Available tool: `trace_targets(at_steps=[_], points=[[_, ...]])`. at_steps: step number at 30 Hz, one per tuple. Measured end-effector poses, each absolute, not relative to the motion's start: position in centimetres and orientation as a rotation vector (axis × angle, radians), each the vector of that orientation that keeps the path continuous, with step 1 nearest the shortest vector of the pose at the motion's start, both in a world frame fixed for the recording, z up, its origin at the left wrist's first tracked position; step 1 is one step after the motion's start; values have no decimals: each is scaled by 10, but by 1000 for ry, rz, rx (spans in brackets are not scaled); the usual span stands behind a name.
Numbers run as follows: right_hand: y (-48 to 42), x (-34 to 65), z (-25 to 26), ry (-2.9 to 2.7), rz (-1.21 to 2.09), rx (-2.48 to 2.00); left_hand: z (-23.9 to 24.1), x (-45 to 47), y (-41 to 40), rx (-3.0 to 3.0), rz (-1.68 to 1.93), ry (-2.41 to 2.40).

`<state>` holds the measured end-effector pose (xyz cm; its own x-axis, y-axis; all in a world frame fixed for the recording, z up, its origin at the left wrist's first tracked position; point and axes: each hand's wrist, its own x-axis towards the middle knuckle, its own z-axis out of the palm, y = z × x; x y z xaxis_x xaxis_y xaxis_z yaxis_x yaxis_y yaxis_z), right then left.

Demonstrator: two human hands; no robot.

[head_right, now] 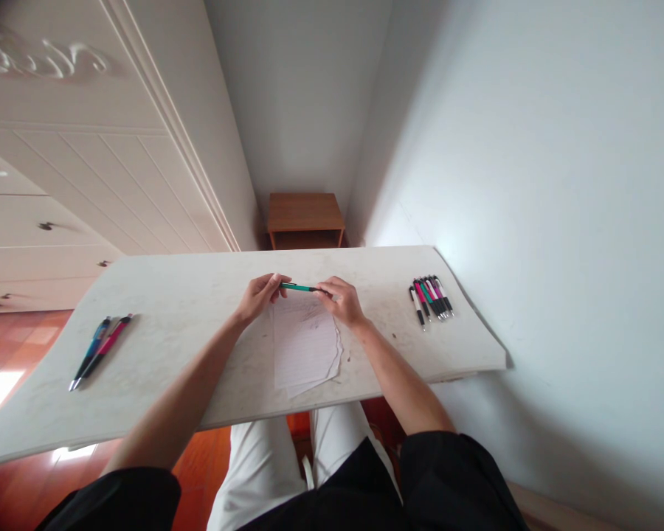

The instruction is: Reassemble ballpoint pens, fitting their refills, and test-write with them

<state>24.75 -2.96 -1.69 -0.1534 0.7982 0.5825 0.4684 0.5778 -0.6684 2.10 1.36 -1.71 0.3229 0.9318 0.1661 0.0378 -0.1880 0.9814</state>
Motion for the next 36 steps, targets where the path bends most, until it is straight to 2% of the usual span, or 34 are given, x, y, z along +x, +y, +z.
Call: trace_targets(at_steps=[36], points=[[-30, 249, -18, -1816, 398, -1101, -14, 18, 12, 1452, 1000, 950]])
